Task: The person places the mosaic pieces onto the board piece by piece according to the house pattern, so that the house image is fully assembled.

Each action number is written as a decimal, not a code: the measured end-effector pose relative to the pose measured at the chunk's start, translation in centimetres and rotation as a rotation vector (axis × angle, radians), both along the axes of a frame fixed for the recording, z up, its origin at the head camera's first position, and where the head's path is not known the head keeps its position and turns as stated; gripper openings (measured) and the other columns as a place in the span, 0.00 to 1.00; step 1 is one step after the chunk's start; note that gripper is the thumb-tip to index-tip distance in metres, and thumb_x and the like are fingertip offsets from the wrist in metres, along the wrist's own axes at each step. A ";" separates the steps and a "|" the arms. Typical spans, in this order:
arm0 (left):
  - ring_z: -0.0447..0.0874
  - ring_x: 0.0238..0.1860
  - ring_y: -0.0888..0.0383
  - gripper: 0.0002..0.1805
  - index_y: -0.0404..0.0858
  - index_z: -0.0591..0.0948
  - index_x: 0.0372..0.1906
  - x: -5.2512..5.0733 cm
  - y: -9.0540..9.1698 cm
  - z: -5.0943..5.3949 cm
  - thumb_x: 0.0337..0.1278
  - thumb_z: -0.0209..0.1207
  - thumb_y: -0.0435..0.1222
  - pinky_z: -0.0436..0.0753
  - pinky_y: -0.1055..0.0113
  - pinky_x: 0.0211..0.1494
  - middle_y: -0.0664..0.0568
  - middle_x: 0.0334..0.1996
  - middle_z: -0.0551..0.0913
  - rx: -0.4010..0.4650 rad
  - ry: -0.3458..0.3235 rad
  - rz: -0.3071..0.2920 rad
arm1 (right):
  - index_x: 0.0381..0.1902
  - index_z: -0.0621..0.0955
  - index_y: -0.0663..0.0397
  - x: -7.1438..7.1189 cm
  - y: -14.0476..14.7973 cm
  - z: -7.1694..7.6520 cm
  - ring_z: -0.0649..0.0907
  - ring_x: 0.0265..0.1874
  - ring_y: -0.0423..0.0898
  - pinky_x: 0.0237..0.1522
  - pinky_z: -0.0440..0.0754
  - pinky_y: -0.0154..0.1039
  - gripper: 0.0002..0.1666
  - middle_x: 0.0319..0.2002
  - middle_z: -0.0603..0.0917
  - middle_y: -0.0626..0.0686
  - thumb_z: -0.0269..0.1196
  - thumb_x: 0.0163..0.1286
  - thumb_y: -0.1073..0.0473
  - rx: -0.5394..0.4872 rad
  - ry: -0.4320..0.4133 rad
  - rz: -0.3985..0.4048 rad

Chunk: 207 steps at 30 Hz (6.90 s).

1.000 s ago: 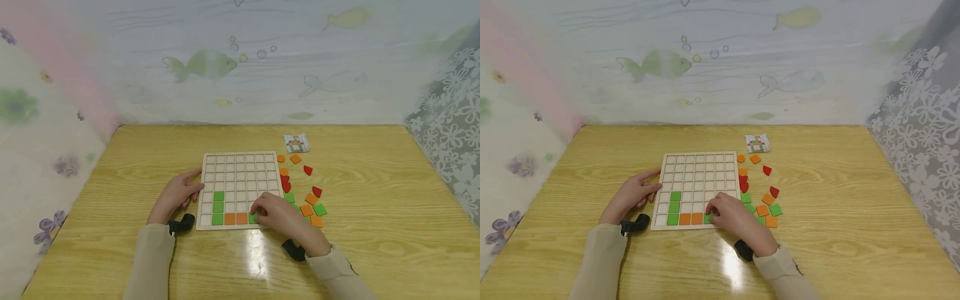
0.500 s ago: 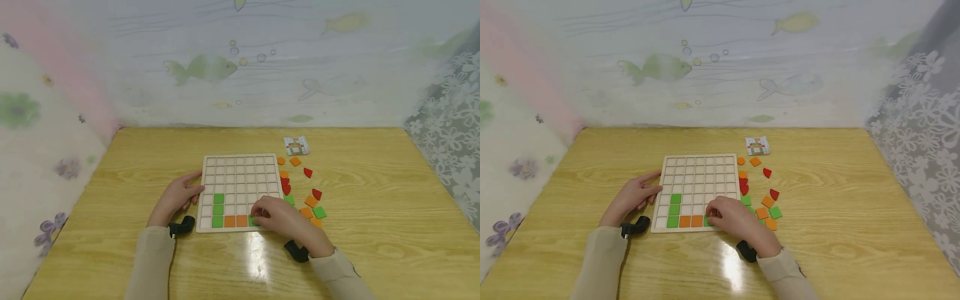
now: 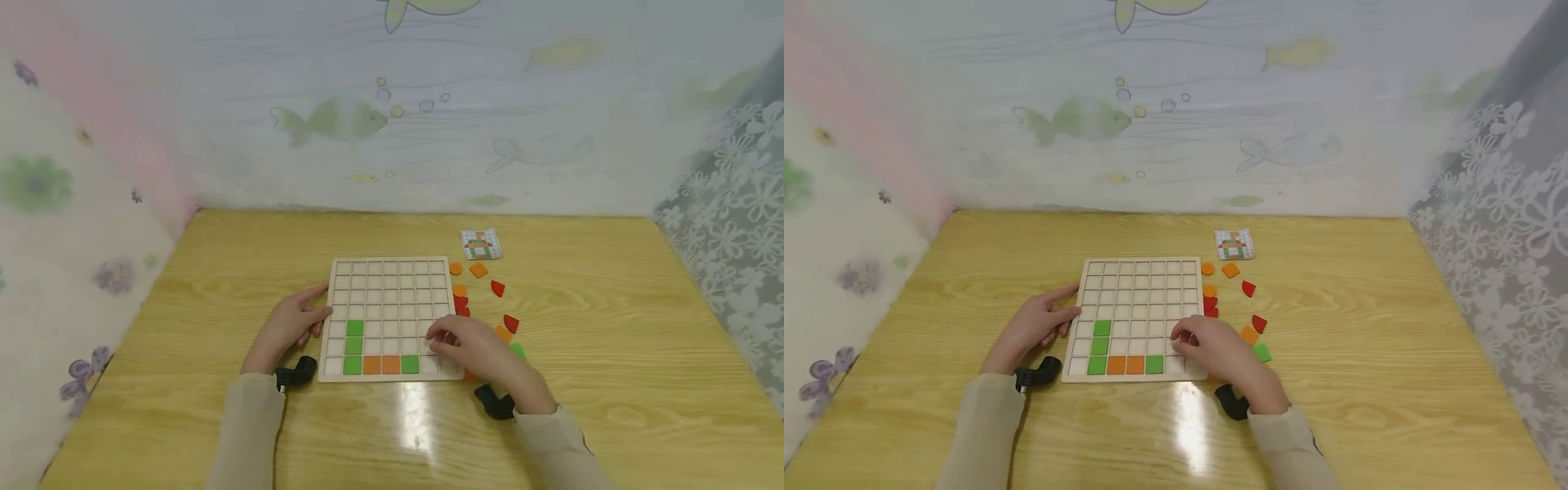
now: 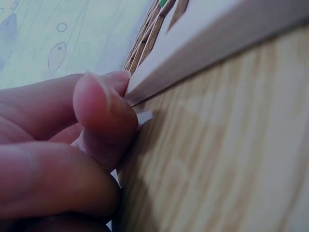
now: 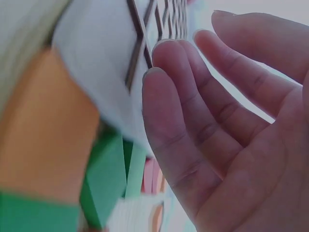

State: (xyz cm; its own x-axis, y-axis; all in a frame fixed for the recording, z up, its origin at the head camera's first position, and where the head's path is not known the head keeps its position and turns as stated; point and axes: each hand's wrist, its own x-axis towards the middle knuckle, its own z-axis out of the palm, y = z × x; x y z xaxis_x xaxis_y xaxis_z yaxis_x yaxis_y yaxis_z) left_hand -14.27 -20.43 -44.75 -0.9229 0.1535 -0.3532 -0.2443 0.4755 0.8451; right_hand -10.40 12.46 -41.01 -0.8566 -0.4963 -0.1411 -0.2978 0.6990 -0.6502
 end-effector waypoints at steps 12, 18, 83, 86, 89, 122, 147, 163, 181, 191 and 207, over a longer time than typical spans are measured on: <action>0.60 0.07 0.57 0.31 0.59 0.63 0.63 -0.5 -0.3 -0.2 0.52 0.58 0.51 0.66 0.65 0.11 0.43 0.15 0.75 -0.018 0.010 -0.015 | 0.42 0.79 0.47 -1.4 5.2 0.2 0.74 0.30 0.40 0.35 0.72 0.38 0.11 0.31 0.77 0.42 0.61 0.61 0.55 0.022 -0.064 -0.148; 0.60 0.07 0.58 0.31 0.58 0.64 0.63 -0.7 -0.5 0.2 0.52 0.58 0.50 0.64 0.67 0.10 0.44 0.16 0.74 0.004 0.002 -0.019 | 0.42 0.79 0.48 -1.3 5.5 0.1 0.74 0.29 0.42 0.34 0.72 0.38 0.11 0.31 0.77 0.44 0.61 0.60 0.57 0.009 -0.074 -0.179; 0.61 0.07 0.59 0.28 0.56 0.64 0.63 0.3 0.1 0.2 0.56 0.56 0.46 0.65 0.67 0.11 0.45 0.16 0.76 -0.029 0.034 -0.003 | 0.47 0.78 0.45 -3.1 4.6 -1.0 0.75 0.25 0.52 0.26 0.73 0.40 0.19 0.26 0.78 0.56 0.58 0.61 0.44 -0.259 -0.219 -0.285; 0.60 0.07 0.59 0.28 0.57 0.64 0.63 0.3 0.0 0.1 0.56 0.56 0.47 0.66 0.66 0.11 0.44 0.16 0.76 -0.016 0.030 0.006 | 0.50 0.77 0.44 -2.8 3.9 -1.0 0.76 0.26 0.51 0.28 0.75 0.42 0.20 0.30 0.79 0.55 0.58 0.62 0.45 -0.292 -0.235 -0.293; 0.60 0.08 0.59 0.28 0.59 0.65 0.62 0.3 0.0 0.0 0.55 0.57 0.47 0.66 0.66 0.11 0.44 0.16 0.76 -0.012 0.024 0.013 | 0.52 0.77 0.42 -2.6 3.6 -1.0 0.77 0.27 0.51 0.29 0.75 0.43 0.21 0.33 0.80 0.55 0.57 0.62 0.45 -0.315 -0.247 -0.306; 0.60 0.07 0.58 0.29 0.58 0.62 0.63 0.0 0.1 -0.3 0.56 0.56 0.47 0.65 0.66 0.11 0.43 0.16 0.76 -0.012 -0.004 -0.020 | 0.45 0.82 0.43 -2.0 -0.6 -1.7 0.78 0.20 0.42 0.26 0.74 0.36 0.13 0.29 0.81 0.45 0.58 0.63 0.59 -0.164 -0.178 -0.248; 0.60 0.08 0.58 0.29 0.55 0.62 0.64 0.3 -0.2 0.2 0.57 0.55 0.45 0.66 0.66 0.12 0.44 0.16 0.75 -0.005 0.015 -0.032 | 0.35 0.82 0.43 -1.4 -2.8 -1.5 0.79 0.20 0.41 0.30 0.76 0.37 0.05 0.24 0.80 0.44 0.62 0.60 0.56 -0.190 -0.165 -0.208; 0.60 0.07 0.58 0.29 0.59 0.63 0.62 0.0 -0.1 0.1 0.55 0.57 0.47 0.65 0.66 0.11 0.43 0.16 0.75 0.007 -0.008 -0.007 | 0.28 0.83 0.45 -1.1 -3.4 -1.6 0.75 0.24 0.37 0.31 0.74 0.34 0.04 0.26 0.77 0.39 0.64 0.57 0.53 -0.087 -0.044 -0.140; 0.59 0.07 0.58 0.28 0.59 0.64 0.62 0.1 -0.4 -0.1 0.55 0.56 0.46 0.64 0.66 0.11 0.43 0.15 0.75 0.003 -0.002 0.004 | 0.27 0.81 0.45 -1.1 -4.4 -1.1 0.72 0.22 0.38 0.28 0.72 0.33 0.02 0.24 0.73 0.41 0.65 0.56 0.57 0.036 0.013 -0.139; 0.59 0.07 0.59 0.28 0.58 0.64 0.62 0.0 -0.4 0.0 0.56 0.56 0.46 0.65 0.67 0.10 0.45 0.14 0.75 -0.001 0.016 0.013 | 0.37 0.81 0.44 -1.4 -4.0 -0.9 0.72 0.24 0.40 0.28 0.71 0.35 0.07 0.24 0.73 0.41 0.61 0.60 0.53 0.002 0.018 -0.159; 0.59 0.06 0.58 0.27 0.58 0.65 0.62 0.0 -0.1 0.0 0.56 0.56 0.45 0.64 0.67 0.11 0.44 0.14 0.75 0.004 0.009 0.007 | 0.51 0.75 0.50 -1.3 -0.6 -0.4 0.75 0.20 0.43 0.24 0.74 0.37 0.18 0.27 0.76 0.47 0.58 0.64 0.53 -0.133 -0.093 -0.259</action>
